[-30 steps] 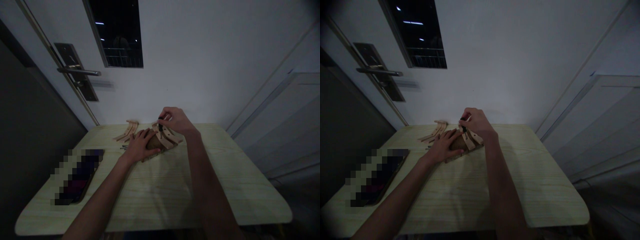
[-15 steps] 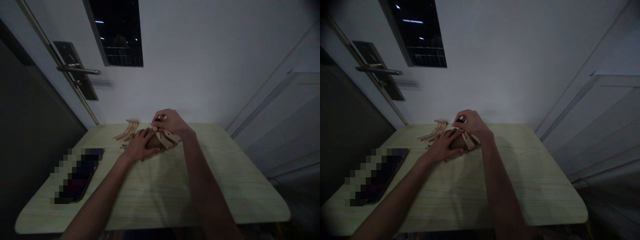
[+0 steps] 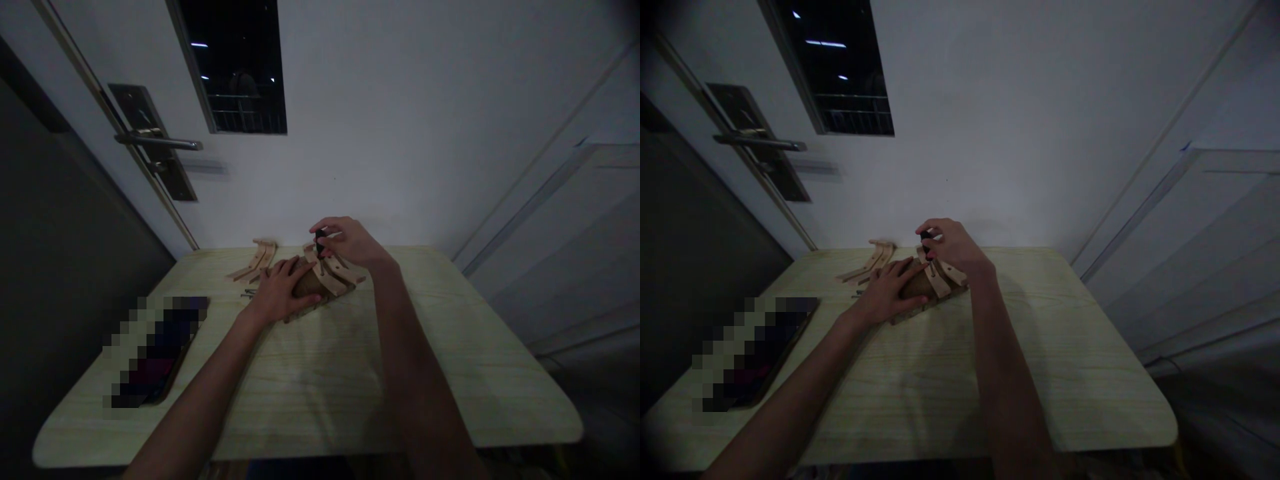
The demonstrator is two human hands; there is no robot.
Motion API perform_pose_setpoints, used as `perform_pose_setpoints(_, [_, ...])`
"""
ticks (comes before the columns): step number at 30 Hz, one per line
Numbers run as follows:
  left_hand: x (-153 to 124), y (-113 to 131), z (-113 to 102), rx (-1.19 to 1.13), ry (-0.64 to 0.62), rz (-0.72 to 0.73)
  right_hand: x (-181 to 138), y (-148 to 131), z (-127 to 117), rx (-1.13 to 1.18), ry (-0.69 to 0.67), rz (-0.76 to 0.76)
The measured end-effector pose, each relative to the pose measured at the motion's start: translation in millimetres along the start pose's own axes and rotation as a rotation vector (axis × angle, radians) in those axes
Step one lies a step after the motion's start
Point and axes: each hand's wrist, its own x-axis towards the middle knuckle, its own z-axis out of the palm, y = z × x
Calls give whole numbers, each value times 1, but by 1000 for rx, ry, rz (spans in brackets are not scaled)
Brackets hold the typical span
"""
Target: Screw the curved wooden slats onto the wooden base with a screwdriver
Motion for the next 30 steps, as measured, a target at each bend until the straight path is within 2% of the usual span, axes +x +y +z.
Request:
perform_pose_setpoints(6, [0,-1,2,-2,11,18,-1,-4,-2,-193,126,-115])
perform_pose_setpoints(16, [0,-2,1,8,1,19,2,-7,5,-540,249,-46])
perform_pose_setpoints(21, [0,-3,2,3,-3,20,4,-6,11,-656,350,68])
perform_pose_setpoints(24, [0,-3,1,4,-5,20,3,-10,12,-591,294,65])
perform_pose_setpoints(27, [0,-2,0,-5,-2,34,-1,-13,7,-428,125,-11])
perform_pose_setpoints(30, [0,-2,-1,-4,-11,29,-3,-14,-1,-324,39,38])
